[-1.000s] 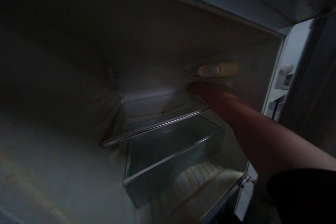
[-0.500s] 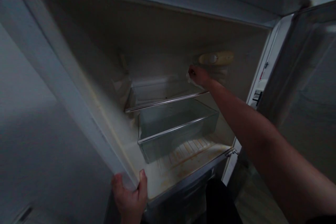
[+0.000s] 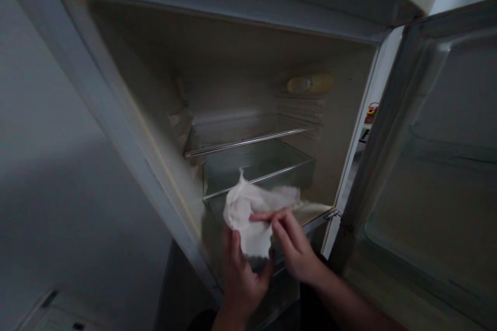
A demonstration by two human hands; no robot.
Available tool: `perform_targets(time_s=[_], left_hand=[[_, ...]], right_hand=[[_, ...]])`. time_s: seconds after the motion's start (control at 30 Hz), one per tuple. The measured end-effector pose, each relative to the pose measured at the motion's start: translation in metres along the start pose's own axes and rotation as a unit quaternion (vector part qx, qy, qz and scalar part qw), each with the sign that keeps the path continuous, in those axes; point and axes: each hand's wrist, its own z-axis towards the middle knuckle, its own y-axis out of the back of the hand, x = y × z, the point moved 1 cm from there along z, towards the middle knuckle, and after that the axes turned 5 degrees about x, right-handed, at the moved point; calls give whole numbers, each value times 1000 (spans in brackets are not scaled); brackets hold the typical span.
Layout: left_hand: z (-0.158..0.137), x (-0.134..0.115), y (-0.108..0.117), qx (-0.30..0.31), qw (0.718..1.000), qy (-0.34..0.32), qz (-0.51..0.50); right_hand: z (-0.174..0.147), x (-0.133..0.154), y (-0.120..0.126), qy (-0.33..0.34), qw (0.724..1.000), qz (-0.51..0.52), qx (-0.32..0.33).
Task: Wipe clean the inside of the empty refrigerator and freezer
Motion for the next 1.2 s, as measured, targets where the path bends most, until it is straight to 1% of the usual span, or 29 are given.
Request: perform_targets(time_s=[0.03,0.07,0.1,0.17,0.2,0.23,0.27,0.3,0.33,0.37,0.4,0.43,0.5,0.57,0.63,0.67,0.7,0.73,0.77,0.8,0.83,0.87,0.9,0.97,1.03,1.1,1.2], left_hand=[[0,0,-2,15,999,25,-27],[-1,0,-3,31,997,45,-55],[-2,1,-3,49,994,60,-81],[-5,1,-3,95,983,85,-134],[-6,2,-3,129,971,102,-173],[-8,3,-5,176,949,124,-229],[-11,3,-8,230,913,153,-300],[-13,4,-12,281,866,187,-370],[-16,5,-17,317,817,222,-427],[-18,5,-21,336,780,255,-462],[-20,6,-26,344,760,284,-473],[-20,5,-29,344,756,308,-464],[-19,1,-32,341,767,338,-426],[-14,-5,-32,334,779,350,-399],[-9,-10,-30,318,792,354,-382],[-7,-11,-30,307,801,356,-372],[-6,-11,-30,297,810,356,-359],[-5,-11,-30,291,817,355,-348],[-6,-9,-31,289,822,355,-339],[-7,-8,-33,289,824,354,-334],[-9,-6,-35,292,825,353,-330],[-11,-3,-37,298,826,351,-325],[-14,-1,-38,304,828,351,-314],[-18,4,-40,312,840,351,-272],[-19,7,-40,306,861,336,-230],[-18,8,-39,296,879,306,-216],[-15,3,-35,303,884,274,-229]], right_hand=[[-17,-7,-2,-21,999,-3,40],[-31,-13,-1,-45,998,-9,52],[-42,-18,3,-65,996,-17,56],[-56,-23,14,-94,994,-32,40],[-61,-23,21,-102,994,-33,32],[-65,-22,26,-108,993,-30,30],[-67,-20,31,-112,993,-23,31],[-69,-17,35,-113,993,-13,31],[-71,-16,38,-114,993,-2,29],[-72,-15,40,-115,993,4,27],[-73,-16,42,-114,993,3,23],[-74,-18,43,-116,993,-6,17],[-77,-26,46,-117,992,-41,-2],[-84,-37,49,-96,989,-102,-45],[-93,-45,50,-27,978,-185,-98],[-97,-49,49,18,969,-225,-99],[-102,-51,47,56,962,-257,-70],[-105,-54,43,77,958,-275,-14],[-107,-56,37,73,957,-275,57],[-109,-59,31,47,956,-261,126],[-110,-62,24,8,955,-237,178],[-111,-65,17,-37,954,-211,209],[-111,-69,11,-82,954,-186,221],[-112,-79,3,-160,952,-157,208],[-114,-93,1,-219,948,-158,169],[-118,-109,5,-251,946,-155,137],[-126,-135,14,-268,949,-112,124]])
